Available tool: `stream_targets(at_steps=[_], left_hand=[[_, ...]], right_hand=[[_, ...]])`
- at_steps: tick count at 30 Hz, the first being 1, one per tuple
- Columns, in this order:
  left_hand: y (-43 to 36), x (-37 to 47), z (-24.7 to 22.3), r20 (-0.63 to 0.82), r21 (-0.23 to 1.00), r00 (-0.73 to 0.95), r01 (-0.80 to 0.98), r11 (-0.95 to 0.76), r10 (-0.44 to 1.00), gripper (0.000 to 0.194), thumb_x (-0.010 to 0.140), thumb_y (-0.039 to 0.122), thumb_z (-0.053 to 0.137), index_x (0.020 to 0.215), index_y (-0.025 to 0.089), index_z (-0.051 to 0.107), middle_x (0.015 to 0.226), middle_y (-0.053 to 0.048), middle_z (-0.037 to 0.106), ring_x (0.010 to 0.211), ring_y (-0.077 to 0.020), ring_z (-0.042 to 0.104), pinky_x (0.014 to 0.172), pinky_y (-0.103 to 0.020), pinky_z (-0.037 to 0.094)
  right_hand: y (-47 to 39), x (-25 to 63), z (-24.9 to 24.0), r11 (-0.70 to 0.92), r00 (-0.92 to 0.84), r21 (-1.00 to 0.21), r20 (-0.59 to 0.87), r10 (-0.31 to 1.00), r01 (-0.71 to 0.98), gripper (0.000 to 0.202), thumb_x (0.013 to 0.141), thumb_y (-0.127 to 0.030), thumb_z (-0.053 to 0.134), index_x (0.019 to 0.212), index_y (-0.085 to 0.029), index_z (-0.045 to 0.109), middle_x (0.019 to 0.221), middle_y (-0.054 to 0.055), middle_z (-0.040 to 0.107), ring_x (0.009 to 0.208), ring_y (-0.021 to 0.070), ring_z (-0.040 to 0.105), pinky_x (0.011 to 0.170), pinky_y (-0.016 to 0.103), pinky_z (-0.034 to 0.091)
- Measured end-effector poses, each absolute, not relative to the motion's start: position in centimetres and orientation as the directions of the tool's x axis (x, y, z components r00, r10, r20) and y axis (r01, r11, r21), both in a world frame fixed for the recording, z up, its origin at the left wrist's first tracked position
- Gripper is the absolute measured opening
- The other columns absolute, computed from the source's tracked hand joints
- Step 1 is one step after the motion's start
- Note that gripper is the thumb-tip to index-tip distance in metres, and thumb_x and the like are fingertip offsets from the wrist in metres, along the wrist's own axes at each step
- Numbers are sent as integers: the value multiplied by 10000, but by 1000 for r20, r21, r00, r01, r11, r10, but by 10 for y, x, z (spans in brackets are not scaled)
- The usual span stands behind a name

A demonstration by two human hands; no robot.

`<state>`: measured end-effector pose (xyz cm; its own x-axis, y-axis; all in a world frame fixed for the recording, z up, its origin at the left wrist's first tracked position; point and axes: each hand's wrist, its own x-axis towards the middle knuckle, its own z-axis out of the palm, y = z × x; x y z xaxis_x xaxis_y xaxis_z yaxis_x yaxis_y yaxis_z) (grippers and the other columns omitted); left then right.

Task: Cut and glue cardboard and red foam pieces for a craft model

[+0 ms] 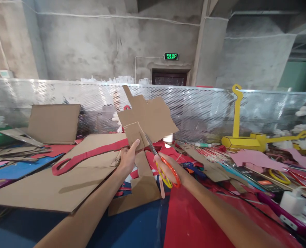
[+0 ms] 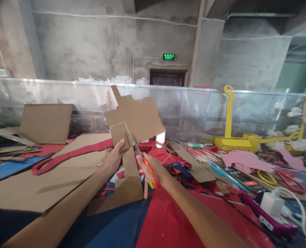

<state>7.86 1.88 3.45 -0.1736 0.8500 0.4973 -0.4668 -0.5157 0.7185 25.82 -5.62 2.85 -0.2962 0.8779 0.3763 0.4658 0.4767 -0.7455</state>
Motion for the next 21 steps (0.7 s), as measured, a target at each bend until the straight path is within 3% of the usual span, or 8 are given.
stream_targets(at_steps=[7,14,21], left_hand=[[25,78,30,473,715,-190,-487,-501,860,421,766,341,834,1142,168,756,1211,-126,773,1065,-279,748,825,-381,652],[15,81,35,474,729,-173,-473,-495,863,416,758,313,834,1136,158,757,1137,-127,795,1008,-284,766,833,-404,655],[8,88,36,471,713,-187,-495,-496,862,375,781,312,815,1123,171,754,1206,-124,776,1108,-302,737,874,-419,646]], right_hand=[[-57,256,29,475,-239,-721,413,879,505,529,1025,-700,288,887,-230,488,601,-36,473,468,129,445,480,244,380],[-57,260,33,505,-282,-674,421,862,539,538,1021,-716,286,860,-232,458,649,-14,532,504,136,501,507,245,394],[-58,264,40,517,-263,-633,455,851,576,524,1023,-705,308,806,-241,419,602,-17,513,523,157,518,542,265,388]])
